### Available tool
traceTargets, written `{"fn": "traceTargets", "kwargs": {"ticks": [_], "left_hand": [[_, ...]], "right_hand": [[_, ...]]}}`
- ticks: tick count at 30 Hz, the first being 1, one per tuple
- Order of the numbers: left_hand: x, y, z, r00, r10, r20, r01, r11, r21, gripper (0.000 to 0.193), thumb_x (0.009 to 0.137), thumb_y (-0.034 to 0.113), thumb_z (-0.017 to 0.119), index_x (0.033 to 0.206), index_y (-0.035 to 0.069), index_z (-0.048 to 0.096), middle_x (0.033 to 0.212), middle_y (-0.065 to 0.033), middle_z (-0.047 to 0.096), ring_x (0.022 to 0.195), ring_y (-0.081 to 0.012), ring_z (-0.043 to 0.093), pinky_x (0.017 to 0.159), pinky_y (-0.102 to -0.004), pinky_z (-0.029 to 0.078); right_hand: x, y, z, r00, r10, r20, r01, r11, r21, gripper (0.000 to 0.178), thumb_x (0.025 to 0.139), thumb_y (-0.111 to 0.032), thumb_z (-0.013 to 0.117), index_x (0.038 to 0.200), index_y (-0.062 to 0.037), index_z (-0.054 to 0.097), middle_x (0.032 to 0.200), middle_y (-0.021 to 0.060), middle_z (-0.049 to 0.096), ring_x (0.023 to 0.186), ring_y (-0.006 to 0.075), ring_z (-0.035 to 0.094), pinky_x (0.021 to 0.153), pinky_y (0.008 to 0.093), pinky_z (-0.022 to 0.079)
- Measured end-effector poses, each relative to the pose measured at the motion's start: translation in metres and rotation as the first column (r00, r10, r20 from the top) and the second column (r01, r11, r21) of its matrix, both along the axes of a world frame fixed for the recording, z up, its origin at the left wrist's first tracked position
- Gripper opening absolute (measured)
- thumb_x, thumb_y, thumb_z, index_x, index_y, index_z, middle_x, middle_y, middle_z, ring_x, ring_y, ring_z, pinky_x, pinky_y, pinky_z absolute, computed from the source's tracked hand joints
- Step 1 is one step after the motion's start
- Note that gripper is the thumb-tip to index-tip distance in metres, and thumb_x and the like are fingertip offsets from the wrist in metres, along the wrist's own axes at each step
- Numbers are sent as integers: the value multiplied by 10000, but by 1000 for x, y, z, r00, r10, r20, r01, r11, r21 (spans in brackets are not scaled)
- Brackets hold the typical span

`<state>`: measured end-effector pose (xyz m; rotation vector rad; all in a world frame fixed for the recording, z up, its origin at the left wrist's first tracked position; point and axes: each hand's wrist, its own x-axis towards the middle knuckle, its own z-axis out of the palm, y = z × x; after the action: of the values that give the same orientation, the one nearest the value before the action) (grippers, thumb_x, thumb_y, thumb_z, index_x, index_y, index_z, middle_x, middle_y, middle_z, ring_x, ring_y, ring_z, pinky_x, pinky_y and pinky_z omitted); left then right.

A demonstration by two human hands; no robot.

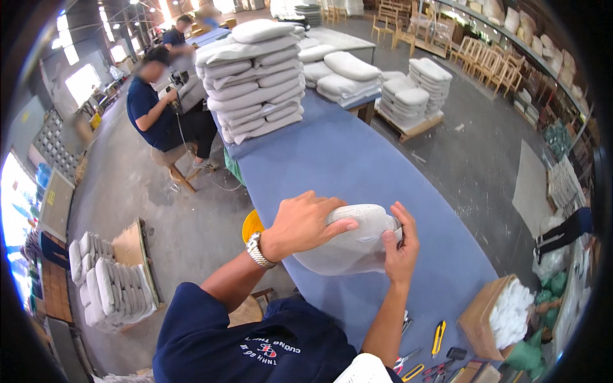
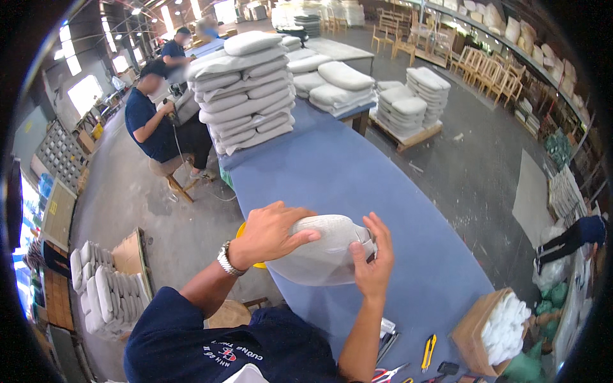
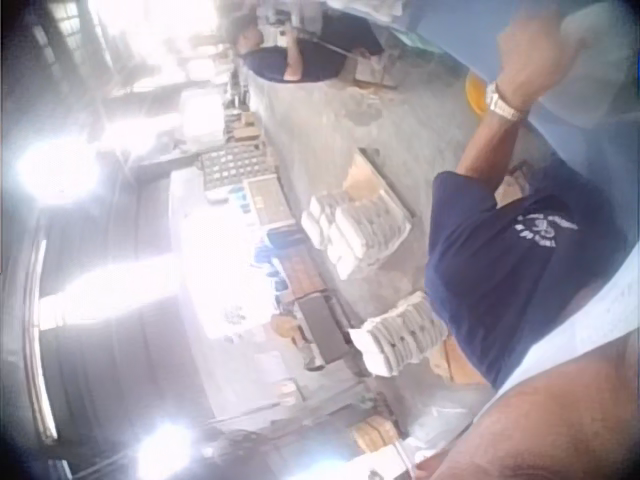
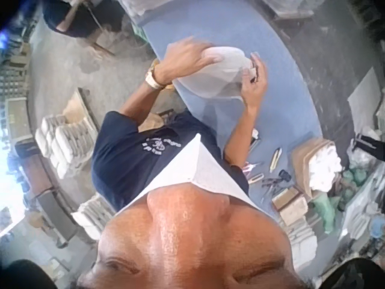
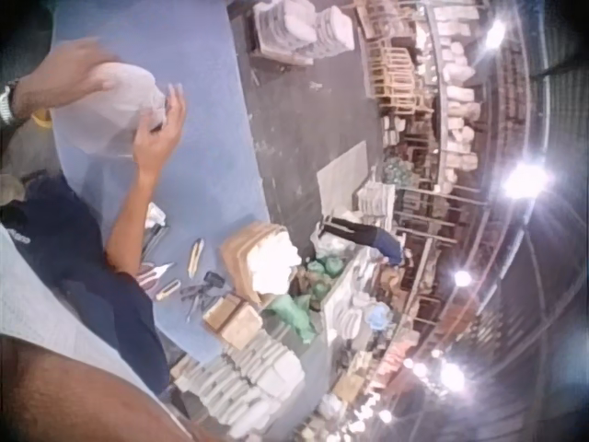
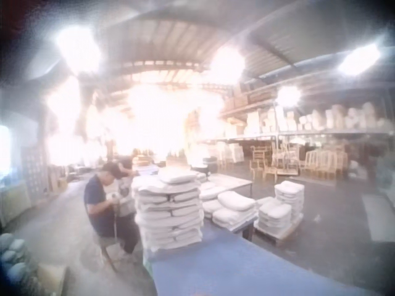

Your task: The person assembles cushion covers by inserting foam inserts, folding and tucking the fabric edges, and securing them with a staple gun. The person uses scissors to trim excess fabric and repeatedly staples the seams to finish each cushion.

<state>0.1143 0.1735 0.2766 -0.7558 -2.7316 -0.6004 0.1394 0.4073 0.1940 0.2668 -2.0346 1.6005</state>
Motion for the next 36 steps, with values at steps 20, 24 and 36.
{"fn": "traceTargets", "kwargs": {"ticks": [20, 24, 36], "left_hand": [[31, -27, -9, 922, -385, 48, 384, 923, 22, 871, 740, 752, 713, 1190, 6, 728, 882, -104, 710, 733, -265, 559, 695, -373, 471], [31, -29, -8, 919, -392, 31, 392, 920, 20, 838, 761, 710, 730, 1209, 1, 717, 869, -111, 699, 737, -279, 571, 698, -382, 476], [9, 32, 7, 866, -476, -153, 478, 878, -27, 610, 804, 499, 823, 1206, 54, 712, 819, -113, 705, 703, -287, 665, 651, -396, 533]], "right_hand": [[96, -21, -1, 990, -61, 130, 100, 943, -319, 175, 977, -159, 699, 928, 6, 728, 903, 67, 674, 787, 157, 613, 741, 317, 487], [110, -16, 5, 995, 15, 103, 31, 902, -430, 141, 964, -133, 702, 940, 6, 708, 953, 67, 676, 865, 156, 630, 789, 309, 484], [93, 13, 0, 990, -131, 61, 142, 956, -258, 303, 1039, -252, 628, 1215, -10, 679, 1129, 100, 658, 1001, 187, 624, 910, 334, 492]]}}
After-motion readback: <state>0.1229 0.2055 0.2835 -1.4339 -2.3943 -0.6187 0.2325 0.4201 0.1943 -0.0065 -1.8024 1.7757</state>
